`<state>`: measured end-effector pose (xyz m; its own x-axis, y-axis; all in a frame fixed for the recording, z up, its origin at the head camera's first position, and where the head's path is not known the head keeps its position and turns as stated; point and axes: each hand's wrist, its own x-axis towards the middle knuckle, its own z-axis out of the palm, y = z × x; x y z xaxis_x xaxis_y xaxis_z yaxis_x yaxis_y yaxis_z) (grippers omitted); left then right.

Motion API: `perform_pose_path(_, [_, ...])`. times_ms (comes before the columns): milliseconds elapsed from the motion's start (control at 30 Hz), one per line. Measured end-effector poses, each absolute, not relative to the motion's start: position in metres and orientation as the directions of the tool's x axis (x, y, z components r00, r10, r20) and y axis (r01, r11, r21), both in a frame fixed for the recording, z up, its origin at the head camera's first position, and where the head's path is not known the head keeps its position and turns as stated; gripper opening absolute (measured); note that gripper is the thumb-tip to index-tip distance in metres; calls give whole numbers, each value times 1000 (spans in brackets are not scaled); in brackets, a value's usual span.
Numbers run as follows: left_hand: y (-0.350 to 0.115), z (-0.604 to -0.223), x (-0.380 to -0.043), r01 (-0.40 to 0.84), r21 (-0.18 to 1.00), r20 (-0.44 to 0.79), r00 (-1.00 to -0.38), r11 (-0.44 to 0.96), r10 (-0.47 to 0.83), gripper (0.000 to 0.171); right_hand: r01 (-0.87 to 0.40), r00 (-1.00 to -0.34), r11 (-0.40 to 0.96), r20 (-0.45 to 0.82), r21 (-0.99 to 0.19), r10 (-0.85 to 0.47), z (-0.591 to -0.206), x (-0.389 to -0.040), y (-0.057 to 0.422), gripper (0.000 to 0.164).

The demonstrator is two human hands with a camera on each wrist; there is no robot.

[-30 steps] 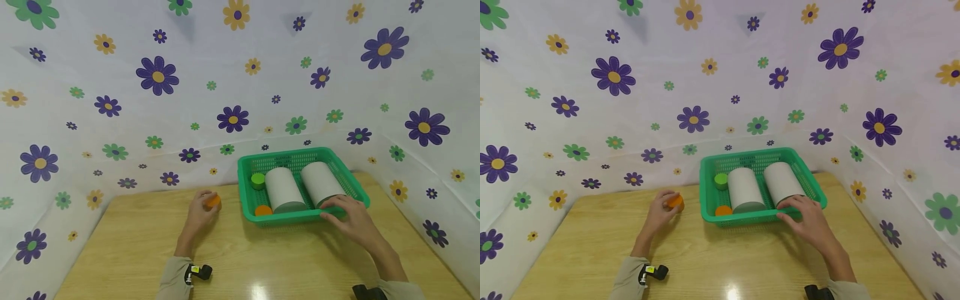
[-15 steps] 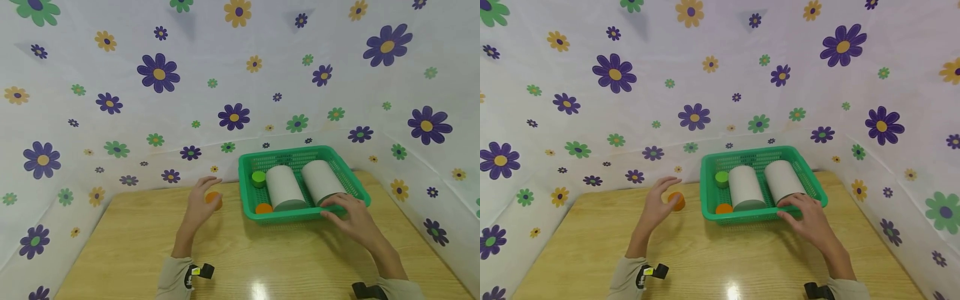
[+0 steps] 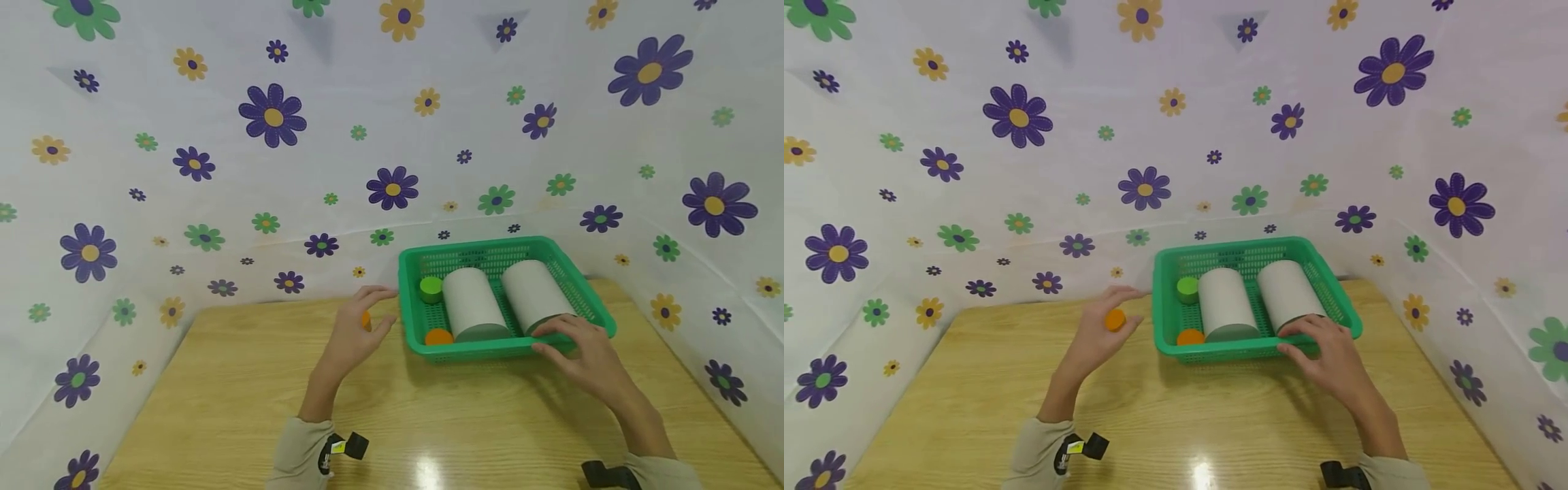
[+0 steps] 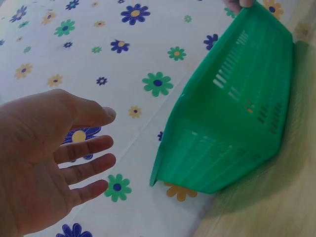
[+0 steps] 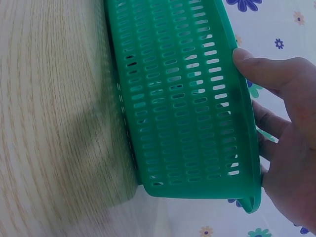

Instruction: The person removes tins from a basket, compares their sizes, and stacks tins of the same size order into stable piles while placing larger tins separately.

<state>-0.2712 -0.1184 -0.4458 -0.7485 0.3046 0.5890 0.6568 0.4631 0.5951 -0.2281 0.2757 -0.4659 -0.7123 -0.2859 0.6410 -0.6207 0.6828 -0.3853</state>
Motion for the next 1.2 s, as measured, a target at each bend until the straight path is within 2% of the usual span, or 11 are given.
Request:
perform_pose_path(467, [-61,-438,-285,692,496,428,-720,525,546,35,-596,-723,699,643,-396,-252,-463,-226,289,29])
perform_pose_path(667, [-50,-433,-293,671,463,296,-733,579,612,36,-589,-733,697,634,-409,-247,-459,-227,292,29])
perform_pose_path(900, [-41,-427,-302,692,358,175,-709,627,683,37,-593,-729,690,641,-415,-240,-462,-225,289,32])
perform_pose_path(1200, [-38,-429,-306,714,304,44,-672,631,739,34,-600,-735,672,631,-435,-247,-467,-225,277,30])
